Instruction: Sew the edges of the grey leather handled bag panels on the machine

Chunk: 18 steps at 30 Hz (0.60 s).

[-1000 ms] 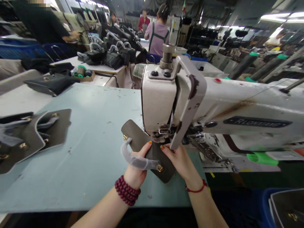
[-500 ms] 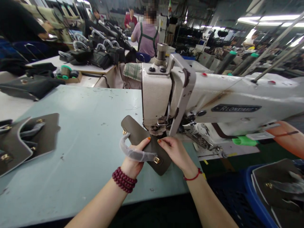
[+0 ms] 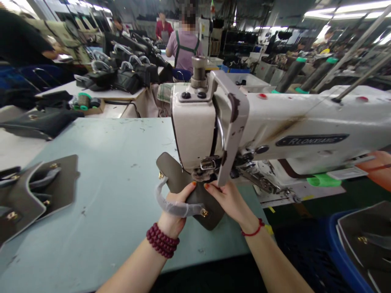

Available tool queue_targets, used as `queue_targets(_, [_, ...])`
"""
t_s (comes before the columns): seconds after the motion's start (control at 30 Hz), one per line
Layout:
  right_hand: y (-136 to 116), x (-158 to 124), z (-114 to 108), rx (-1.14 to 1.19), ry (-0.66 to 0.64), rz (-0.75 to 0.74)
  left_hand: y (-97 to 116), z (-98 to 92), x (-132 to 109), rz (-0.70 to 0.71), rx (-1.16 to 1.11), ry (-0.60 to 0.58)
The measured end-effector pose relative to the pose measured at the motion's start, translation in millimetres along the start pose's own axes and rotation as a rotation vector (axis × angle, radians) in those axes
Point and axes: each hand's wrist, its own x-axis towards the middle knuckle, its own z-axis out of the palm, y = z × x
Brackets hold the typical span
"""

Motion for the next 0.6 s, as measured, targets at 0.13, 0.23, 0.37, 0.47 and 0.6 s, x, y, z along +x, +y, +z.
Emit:
queue_targets(0.13, [1.6,0.7,3.4,0.033,0.065,0.001,0.6,-1.8,5.9,0.004,-0.078,0.027])
queue_targets(0.23, [4.8,0.0,7.3,0.041,0.107,0.002,2.2,-3.8,9.6,-0.008,-0.062,0.009])
queue_targets(0.37, [9.1,0.1,12.3,0.016,0.13,0.004,8.1,-4.2,12.4,0.049,0.012,-0.041])
queue_targets(0.47, [8.3,1.6,15.1,0.011,0.15,0.001,14.2,-4.7,15.5,0.105,0.046,-0.056])
queue_targets(0.6, [3.1,1.1,20.8,0.031,0.165,0.007,26.3,-9.8,24.5,0.049,0.083,-0.139])
